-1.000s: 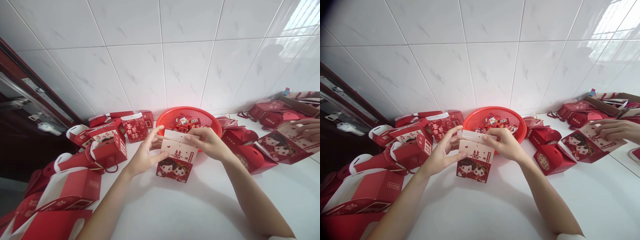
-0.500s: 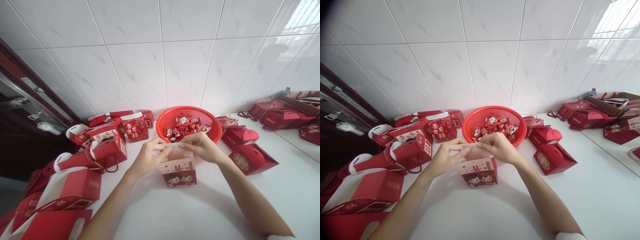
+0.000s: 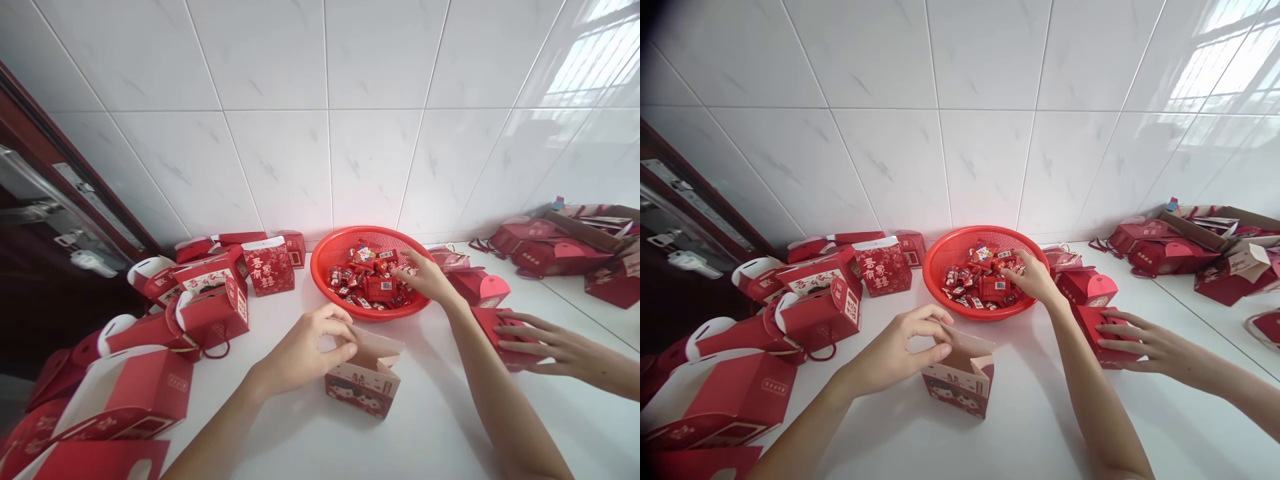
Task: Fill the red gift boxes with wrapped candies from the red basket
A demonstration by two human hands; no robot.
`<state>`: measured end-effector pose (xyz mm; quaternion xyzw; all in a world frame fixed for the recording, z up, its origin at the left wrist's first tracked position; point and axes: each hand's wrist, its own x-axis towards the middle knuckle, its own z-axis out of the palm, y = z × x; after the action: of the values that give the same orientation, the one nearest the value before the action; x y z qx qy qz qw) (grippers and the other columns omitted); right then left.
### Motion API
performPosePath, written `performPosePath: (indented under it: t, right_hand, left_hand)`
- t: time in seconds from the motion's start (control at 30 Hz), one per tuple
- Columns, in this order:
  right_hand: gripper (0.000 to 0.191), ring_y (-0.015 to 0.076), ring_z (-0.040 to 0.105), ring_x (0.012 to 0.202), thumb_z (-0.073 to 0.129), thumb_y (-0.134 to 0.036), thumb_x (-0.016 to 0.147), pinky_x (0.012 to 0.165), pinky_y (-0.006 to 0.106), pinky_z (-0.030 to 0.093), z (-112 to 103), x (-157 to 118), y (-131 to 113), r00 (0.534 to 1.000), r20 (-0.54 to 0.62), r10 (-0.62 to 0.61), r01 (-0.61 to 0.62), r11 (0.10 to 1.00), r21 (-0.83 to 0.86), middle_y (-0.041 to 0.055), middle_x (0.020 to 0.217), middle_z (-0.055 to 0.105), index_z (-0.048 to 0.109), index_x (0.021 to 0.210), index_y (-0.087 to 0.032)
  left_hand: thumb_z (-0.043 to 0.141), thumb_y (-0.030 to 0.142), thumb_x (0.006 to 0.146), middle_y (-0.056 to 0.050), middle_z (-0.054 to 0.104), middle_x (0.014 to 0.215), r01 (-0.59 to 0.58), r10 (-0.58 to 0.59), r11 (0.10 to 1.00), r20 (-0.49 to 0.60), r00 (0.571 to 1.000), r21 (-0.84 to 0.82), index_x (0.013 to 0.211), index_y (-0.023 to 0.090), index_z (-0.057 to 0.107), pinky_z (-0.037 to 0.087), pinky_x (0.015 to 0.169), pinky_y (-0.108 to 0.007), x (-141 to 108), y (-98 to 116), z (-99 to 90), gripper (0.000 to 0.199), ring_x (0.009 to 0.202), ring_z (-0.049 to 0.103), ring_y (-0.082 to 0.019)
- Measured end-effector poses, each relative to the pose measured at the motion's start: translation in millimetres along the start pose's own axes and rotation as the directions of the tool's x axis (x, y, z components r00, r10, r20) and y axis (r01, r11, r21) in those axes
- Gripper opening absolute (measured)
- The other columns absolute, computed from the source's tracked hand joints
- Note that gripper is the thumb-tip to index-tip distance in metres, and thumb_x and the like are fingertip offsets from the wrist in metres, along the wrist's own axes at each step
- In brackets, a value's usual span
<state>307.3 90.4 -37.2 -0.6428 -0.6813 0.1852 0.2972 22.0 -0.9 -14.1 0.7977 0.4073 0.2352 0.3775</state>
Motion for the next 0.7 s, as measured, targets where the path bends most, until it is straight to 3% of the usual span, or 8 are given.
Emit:
performPosePath:
  t: [0.17,0.33,0.53,0.7]
  right_hand:
    - [0.085,0.0341,0.039,0.145,0.063,-0.051,0.087,0.112,0.044,0.038,12,4,-3,0.971,0.237,0.039,0.045,0.940,-0.339,0.0155,0.157,0.044,0.028,0.158,-0.019]
    - [0.092,0.0410,0.050,0.136,0.069,-0.055,0.081,0.102,0.049,0.046,14,3,-13,0.918,0.375,0.133,0.043,0.904,-0.425,0.0176,0.149,0.053,0.031,0.158,-0.022]
    - [0.093,0.0386,0.052,0.135,0.077,-0.043,0.073,0.103,0.046,0.046,13,9,-12,0.857,0.498,0.129,0.103,0.906,-0.412,0.0147,0.148,0.055,0.038,0.156,-0.024]
    - [0.101,0.0364,0.060,0.127,0.080,-0.031,0.065,0.096,0.040,0.051,20,16,-14,0.809,0.573,0.132,0.145,0.900,-0.411,0.0170,0.145,0.058,0.037,0.156,-0.022]
  left_hand:
    - [0.065,0.041,0.090,-0.007,0.063,0.120,-0.013,0.017,0.997,0.060,0.998,-0.071,0.085,0.025,0.079,0.055,0.078,-0.031,-4,1,-2.1,0.021,0.101,0.065,-0.024]
    - [0.067,0.045,0.090,-0.008,0.064,0.122,-0.053,0.062,0.984,0.052,0.997,-0.169,0.085,0.025,0.079,0.050,0.099,-0.038,-4,0,-11.0,0.023,0.114,0.062,-0.026]
    - [0.069,0.046,0.088,-0.010,0.071,0.112,-0.139,0.056,0.918,-0.225,0.973,-0.371,0.085,0.022,0.078,0.049,0.101,-0.041,17,-16,-26.8,0.026,0.111,0.064,-0.027]
    - [0.069,0.048,0.085,-0.009,0.076,0.102,-0.148,0.018,0.935,-0.374,0.927,-0.322,0.091,0.019,0.076,0.052,0.098,-0.041,51,-35,-34.1,0.031,0.104,0.068,-0.026]
